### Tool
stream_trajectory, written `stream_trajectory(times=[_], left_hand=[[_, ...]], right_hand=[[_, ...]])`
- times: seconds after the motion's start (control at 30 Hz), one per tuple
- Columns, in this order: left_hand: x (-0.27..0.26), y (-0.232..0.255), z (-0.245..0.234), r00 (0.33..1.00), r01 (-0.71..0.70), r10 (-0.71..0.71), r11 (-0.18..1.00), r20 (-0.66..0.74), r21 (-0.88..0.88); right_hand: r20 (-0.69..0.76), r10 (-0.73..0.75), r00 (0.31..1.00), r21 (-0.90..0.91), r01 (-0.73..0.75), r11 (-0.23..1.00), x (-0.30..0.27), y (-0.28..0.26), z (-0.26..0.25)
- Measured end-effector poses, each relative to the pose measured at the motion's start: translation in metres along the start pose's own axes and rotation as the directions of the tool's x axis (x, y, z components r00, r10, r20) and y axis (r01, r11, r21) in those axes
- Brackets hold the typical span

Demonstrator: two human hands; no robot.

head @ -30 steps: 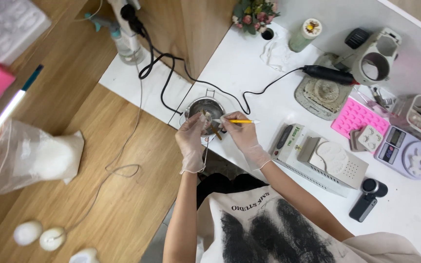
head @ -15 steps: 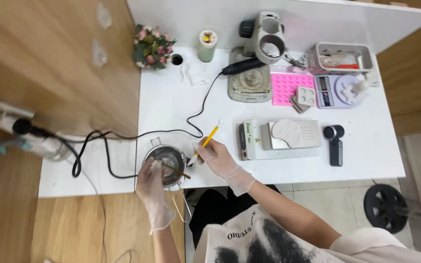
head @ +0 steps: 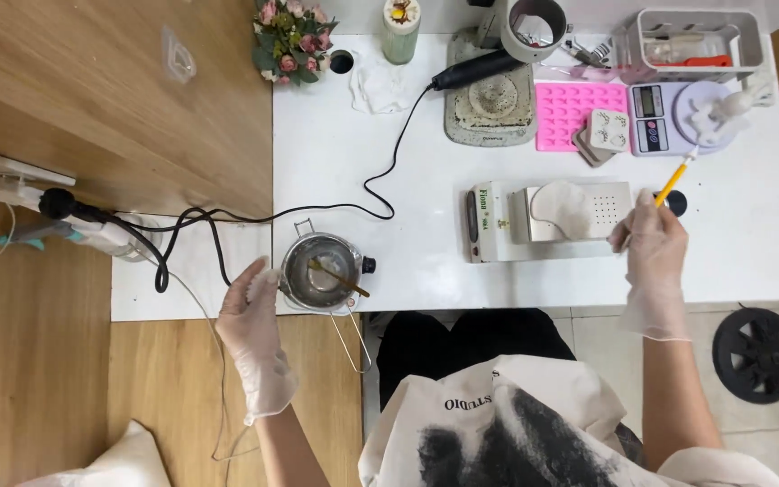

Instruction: Melting and stirring wax in a small pot on a heating plate as part of candle making.

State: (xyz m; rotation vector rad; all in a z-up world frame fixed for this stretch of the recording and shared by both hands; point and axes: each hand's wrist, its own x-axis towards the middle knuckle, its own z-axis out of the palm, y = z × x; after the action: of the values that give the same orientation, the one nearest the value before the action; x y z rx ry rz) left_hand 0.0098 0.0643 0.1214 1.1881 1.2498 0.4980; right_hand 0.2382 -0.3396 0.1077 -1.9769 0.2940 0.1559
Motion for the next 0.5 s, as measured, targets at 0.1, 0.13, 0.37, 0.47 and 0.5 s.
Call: stream_trajectory(times=[0.1, 0.13, 0.37, 0.47, 0.5], left_hand=[[-0.021, -0.010, 0.020, 1.000, -0.020, 0.021, 1.000, -0.003, 0.003], [-0.025, -0.019, 0.030, 1.000, -0.021, 0.021, 1.000, 0.005, 0.002], [-0.074, -0.060, 0.153, 0.991, 0.081, -0.079, 0.996, 0.106, -0.020], [-0.094, -0.079, 0.213, 0.976, 0.023, -0.023, 1.000, 0.216, 0.005], [-0.103, -0.079, 0.236, 0.963, 0.023, -0.037, 0.998, 0.266, 0.054]], right_hand=[[0.019, 0.034, 0.999, -0.113, -0.032, 0.993, 0.018, -0.005, -0.021], [0.011, 0.034, 0.999, -0.113, -0.032, 0.993, 0.028, 0.002, -0.033], [0.003, 0.117, 0.993, -0.653, -0.086, 0.753, 0.113, 0.073, -0.100], [0.084, 0.159, 0.984, -0.727, -0.048, 0.685, 0.146, 0.125, -0.098], [0.147, 0.170, 0.974, -0.741, -0.005, 0.672, 0.161, 0.147, -0.095]])
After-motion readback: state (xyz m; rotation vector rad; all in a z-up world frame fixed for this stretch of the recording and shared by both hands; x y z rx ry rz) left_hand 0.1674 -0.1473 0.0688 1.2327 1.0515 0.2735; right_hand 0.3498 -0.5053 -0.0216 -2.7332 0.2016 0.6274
